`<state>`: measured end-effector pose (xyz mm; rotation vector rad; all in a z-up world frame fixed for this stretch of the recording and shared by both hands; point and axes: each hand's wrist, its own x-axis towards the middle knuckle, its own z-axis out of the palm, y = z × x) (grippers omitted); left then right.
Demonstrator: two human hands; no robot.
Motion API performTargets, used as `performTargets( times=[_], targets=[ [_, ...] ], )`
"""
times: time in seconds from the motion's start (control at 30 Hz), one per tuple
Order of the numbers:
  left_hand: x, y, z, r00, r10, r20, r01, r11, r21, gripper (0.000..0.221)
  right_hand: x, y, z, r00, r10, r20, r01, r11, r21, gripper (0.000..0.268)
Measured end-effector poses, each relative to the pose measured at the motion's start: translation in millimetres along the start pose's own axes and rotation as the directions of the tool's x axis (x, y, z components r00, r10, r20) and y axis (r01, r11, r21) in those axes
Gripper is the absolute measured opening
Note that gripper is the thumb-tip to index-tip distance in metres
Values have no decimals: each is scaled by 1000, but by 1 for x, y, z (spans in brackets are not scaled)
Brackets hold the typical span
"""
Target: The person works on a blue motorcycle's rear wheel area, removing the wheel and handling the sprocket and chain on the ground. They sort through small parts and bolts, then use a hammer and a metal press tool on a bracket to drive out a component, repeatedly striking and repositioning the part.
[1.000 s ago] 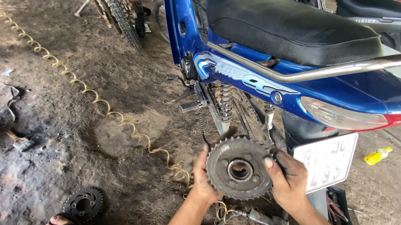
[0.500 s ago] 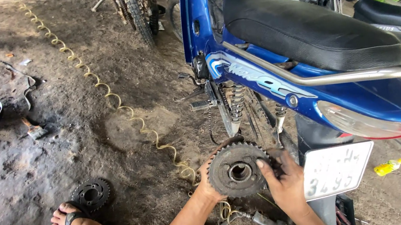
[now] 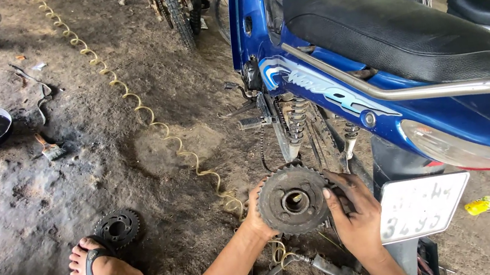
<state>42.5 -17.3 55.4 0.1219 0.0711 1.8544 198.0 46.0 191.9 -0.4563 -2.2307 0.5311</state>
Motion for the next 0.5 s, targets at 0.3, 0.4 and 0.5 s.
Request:
performTargets(
  times=[0.3, 0.4, 0.5],
  targets=[
    [-5, 8, 5, 992, 9, -126, -9, 1000, 1, 50, -2, 2, 4, 998, -59, 7, 59, 997, -54, 30],
    [-9, 11, 14, 982, 28, -187, -36, 999, -40, 53, -4, 4, 8, 992, -127, -8, 126, 990, -68, 27],
    [-13, 13, 21, 967, 43, -251, -65, 995, -79, 56, -5, -3, 11, 999, -24, 36, 25, 999, -31, 32]
  ],
)
